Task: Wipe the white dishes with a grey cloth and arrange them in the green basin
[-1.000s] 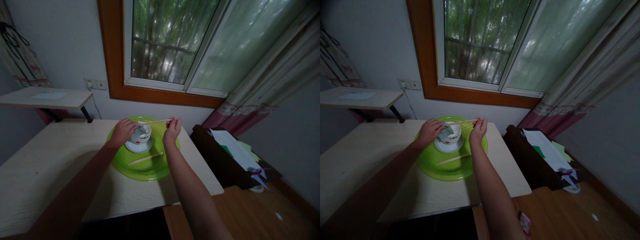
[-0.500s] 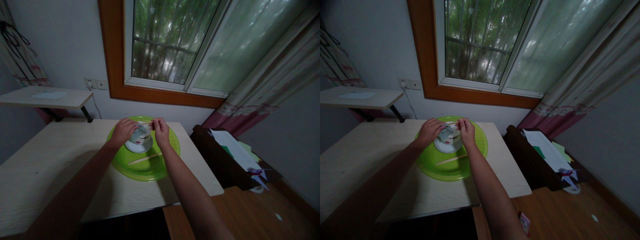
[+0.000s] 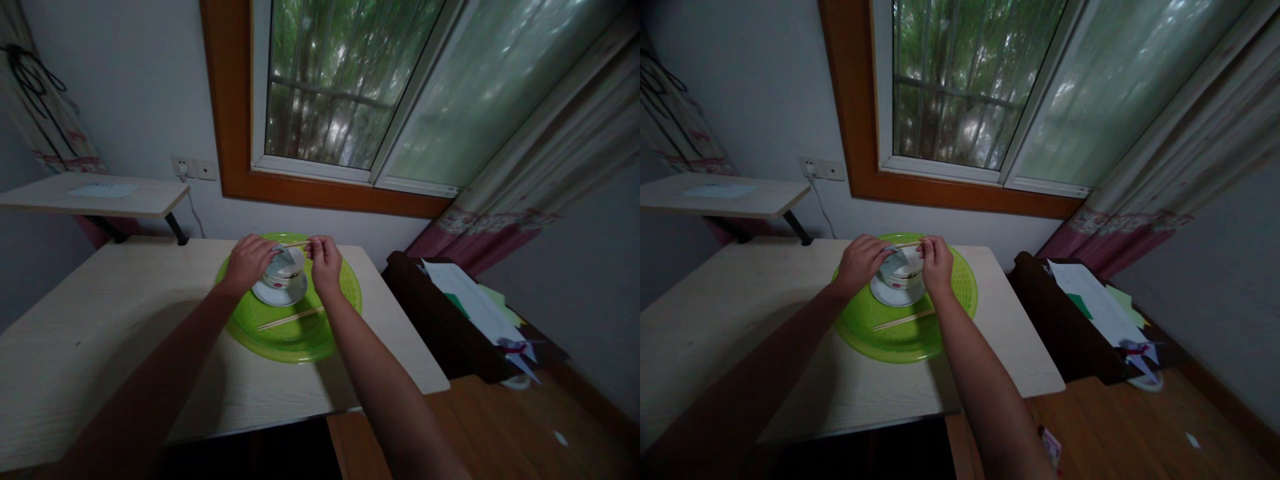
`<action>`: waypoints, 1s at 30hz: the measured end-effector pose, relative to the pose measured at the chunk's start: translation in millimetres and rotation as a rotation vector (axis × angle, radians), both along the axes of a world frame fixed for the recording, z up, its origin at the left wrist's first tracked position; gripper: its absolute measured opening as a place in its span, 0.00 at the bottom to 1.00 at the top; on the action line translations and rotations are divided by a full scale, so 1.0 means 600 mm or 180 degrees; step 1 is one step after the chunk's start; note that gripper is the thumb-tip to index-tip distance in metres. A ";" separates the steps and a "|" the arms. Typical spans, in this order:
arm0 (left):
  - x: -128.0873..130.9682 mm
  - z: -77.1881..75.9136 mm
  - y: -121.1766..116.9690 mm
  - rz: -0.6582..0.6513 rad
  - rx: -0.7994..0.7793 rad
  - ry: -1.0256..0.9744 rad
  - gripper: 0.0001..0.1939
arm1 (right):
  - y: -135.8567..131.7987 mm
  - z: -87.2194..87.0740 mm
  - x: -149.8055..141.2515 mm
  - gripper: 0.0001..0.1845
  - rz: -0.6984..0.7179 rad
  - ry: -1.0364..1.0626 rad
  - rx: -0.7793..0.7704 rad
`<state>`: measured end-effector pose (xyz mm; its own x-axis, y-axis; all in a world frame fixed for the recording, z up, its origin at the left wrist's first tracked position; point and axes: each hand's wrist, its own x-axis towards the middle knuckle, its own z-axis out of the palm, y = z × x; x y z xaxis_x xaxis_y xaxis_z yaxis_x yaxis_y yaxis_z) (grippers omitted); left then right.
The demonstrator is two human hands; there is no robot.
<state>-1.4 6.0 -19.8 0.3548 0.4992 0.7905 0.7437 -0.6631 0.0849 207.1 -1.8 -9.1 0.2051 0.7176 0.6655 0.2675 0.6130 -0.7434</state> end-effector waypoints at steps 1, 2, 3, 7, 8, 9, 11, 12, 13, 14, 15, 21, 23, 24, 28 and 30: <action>0.000 -0.001 0.001 0.0023 -0.0004 -0.0033 0.13 | 0.002 0.001 0.004 0.18 -0.0143 0.0250 0.0022; -0.001 -0.002 0.002 0.0038 -0.0018 -0.0052 0.13 | 0.005 0.002 0.010 0.19 -0.0291 0.0518 0.0051; -0.001 -0.003 0.003 0.0049 -0.0037 -0.0060 0.13 | 0.008 0.003 0.016 0.19 -0.0444 0.0782 0.0080; -0.005 -0.008 0.011 0.0120 -0.0097 -0.0111 0.13 | 0.027 0.002 0.046 0.20 -0.0969 0.1566 0.0139; -0.006 -0.008 0.013 0.0162 -0.0108 -0.0153 0.14 | 0.032 0.001 0.053 0.21 -0.1075 0.1689 0.0109; -0.008 -0.008 0.015 0.0212 -0.0118 -0.0208 0.14 | 0.037 0.000 0.059 0.21 -0.1168 0.1782 0.0060; -0.010 -0.008 0.016 0.0289 -0.0115 -0.0303 0.14 | 0.043 -0.003 0.068 0.21 -0.1305 0.1870 -0.0044; -0.011 -0.007 0.017 0.0291 -0.0097 -0.0326 0.15 | 0.045 -0.005 0.071 0.20 -0.1340 0.1863 -0.0080; -0.011 -0.006 0.016 0.0270 -0.0075 -0.0330 0.15 | 0.046 -0.006 0.072 0.20 -0.1360 0.1837 -0.0095; -0.011 -0.006 0.016 0.0236 -0.0059 -0.0323 0.15 | 0.046 -0.007 0.072 0.20 -0.1372 0.1807 -0.0093; -0.011 -0.006 0.016 0.0206 -0.0058 -0.0319 0.15 | 0.046 -0.008 0.072 0.20 -0.1382 0.1784 -0.0079; -0.011 -0.003 0.017 0.0225 -0.0255 -0.0442 0.14 | 0.043 -0.009 0.073 0.18 -0.1615 0.1606 -0.0065; -0.011 -0.001 0.017 0.0178 -0.0330 -0.0474 0.14 | 0.043 -0.010 0.077 0.18 -0.1747 0.1554 -0.0073; -0.012 -0.001 0.017 0.0148 -0.0367 -0.0488 0.14 | 0.043 -0.010 0.078 0.17 -0.1802 0.1535 -0.0070; -0.015 -0.001 0.020 0.0087 -0.0436 -0.0584 0.15 | 0.044 -0.011 0.083 0.17 -0.2008 0.1448 -0.0091; -0.016 -0.002 0.021 0.0134 -0.0469 -0.0649 0.14 | 0.042 -0.010 0.082 0.18 -0.2092 0.1417 -0.0116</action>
<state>-10.9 18.8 -20.9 0.1721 0.6254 0.7611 0.7281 -0.6012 0.3294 256.1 23.4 -15.0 0.8355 0.3769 0.3999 0.2390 0.4060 -0.8821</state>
